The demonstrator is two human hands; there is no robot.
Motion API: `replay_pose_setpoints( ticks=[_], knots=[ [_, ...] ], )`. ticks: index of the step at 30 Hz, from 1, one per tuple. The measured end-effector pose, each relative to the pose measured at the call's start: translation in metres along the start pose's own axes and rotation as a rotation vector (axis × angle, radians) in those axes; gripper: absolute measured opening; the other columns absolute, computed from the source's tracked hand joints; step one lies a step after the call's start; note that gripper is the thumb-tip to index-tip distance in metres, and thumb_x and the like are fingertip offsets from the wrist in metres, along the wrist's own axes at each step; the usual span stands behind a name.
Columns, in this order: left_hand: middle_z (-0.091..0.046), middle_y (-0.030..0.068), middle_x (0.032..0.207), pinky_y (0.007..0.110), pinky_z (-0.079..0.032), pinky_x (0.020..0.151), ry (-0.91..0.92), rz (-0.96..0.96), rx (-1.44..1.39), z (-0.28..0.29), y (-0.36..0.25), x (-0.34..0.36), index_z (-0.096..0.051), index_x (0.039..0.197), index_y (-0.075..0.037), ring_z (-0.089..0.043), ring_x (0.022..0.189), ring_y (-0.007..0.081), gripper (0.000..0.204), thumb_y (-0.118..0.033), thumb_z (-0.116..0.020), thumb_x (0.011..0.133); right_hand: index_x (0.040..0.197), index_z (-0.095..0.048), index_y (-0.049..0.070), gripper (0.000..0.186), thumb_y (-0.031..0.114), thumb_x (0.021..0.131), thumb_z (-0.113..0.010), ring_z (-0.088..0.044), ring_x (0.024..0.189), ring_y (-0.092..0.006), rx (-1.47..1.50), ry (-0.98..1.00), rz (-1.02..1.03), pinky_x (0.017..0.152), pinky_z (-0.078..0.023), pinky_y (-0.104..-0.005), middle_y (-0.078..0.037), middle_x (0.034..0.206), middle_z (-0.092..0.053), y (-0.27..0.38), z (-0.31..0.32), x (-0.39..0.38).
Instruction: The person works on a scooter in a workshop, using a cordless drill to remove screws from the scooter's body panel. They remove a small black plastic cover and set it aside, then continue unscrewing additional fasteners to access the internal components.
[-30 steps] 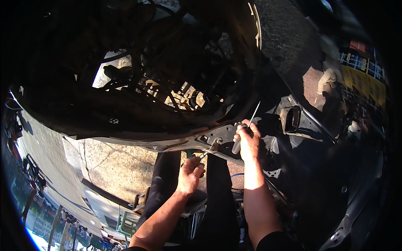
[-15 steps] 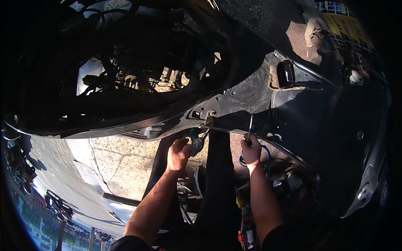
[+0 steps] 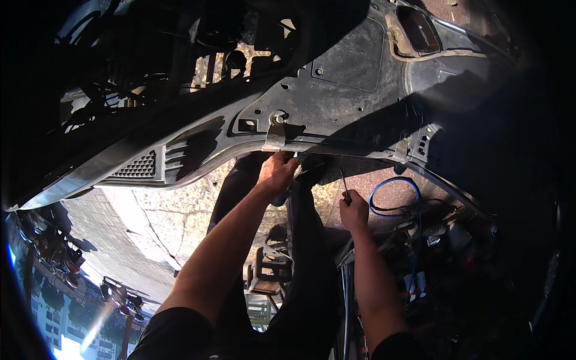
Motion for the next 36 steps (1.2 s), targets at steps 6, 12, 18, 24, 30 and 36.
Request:
replay_pose_setpoints(
  ticks=[6,12,18,24,30,36],
  knots=[
    [-0.064,0.0202,0.106,0.046,-0.046,0.084,-0.059,-0.173,0.309,-0.048,0.014,0.068,-0.061,0.108,-0.008,-0.060,0.099,0.0383,0.036,-0.034,-0.042,0.093,0.103,-0.063,0.003,0.024,0.013,0.082,-0.068,-0.066,0.074,-0.0249,0.086,0.130,-0.131,0.069,-0.051,-0.0357,-0.012,0.079,-0.067,-0.040,-0.019,0.015],
    [-0.060,0.0229,0.119,0.041,-0.042,0.097,-0.084,-0.257,0.096,-0.060,0.038,0.064,-0.054,0.124,-0.004,-0.055,0.113,0.0403,0.040,-0.032,-0.044,0.097,0.128,-0.052,0.002,0.050,0.009,0.081,-0.067,-0.062,0.103,-0.0326,-0.086,-0.105,-0.121,0.087,-0.050,-0.0421,-0.019,0.111,-0.063,-0.051,-0.026,0.020],
    [-0.057,0.0077,0.070,0.031,-0.045,0.055,-0.127,0.064,-0.240,-0.046,0.026,0.012,-0.055,0.093,-0.004,-0.057,0.060,0.0199,0.031,-0.031,-0.041,0.101,0.133,-0.047,0.005,0.065,0.012,0.075,-0.075,-0.053,0.118,-0.0365,0.015,0.256,0.085,0.098,-0.045,-0.0426,-0.020,0.127,-0.053,-0.014,-0.044,-0.010],
    [-0.041,0.0000,0.061,0.030,-0.036,0.043,-0.013,0.179,-1.068,-0.016,-0.048,-0.101,-0.051,0.086,-0.011,-0.041,0.047,0.0125,0.035,-0.042,-0.044,0.100,0.141,-0.042,0.014,0.086,0.024,0.067,-0.084,-0.043,0.129,-0.0348,-0.090,0.194,0.667,0.107,-0.037,-0.0431,-0.018,0.137,-0.045,0.034,-0.006,-0.066],
    [-0.043,0.0000,0.067,0.033,-0.037,0.052,-0.026,0.134,-1.430,0.017,-0.152,-0.128,-0.048,0.085,-0.011,-0.041,0.055,0.0153,0.031,-0.038,-0.043,0.101,0.126,-0.053,-0.003,0.051,0.027,0.087,-0.068,-0.056,0.116,-0.0273,0.174,0.288,0.733,0.094,-0.047,-0.0360,-0.015,0.124,-0.058,0.102,0.071,-0.086],
    [-0.048,0.0035,0.071,0.029,-0.043,0.052,-0.134,-0.125,-1.596,0.066,-0.232,-0.082,-0.049,0.093,-0.006,-0.046,0.058,0.0145,0.011,-0.016,-0.049,0.097,0.096,-0.061,0.003,0.017,0.018,0.089,-0.066,-0.059,0.074,-0.0143,0.765,-0.013,0.360,0.066,-0.046,-0.0286,-0.004,0.082,-0.062,0.185,0.126,-0.038]
  ],
)
Point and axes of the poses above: each hand's wrist, its own x-axis towards the middle knuckle, its own z-axis out of the back of the hand, y = z × x, the point moved 4 cm from there along x, towards the middle knuckle
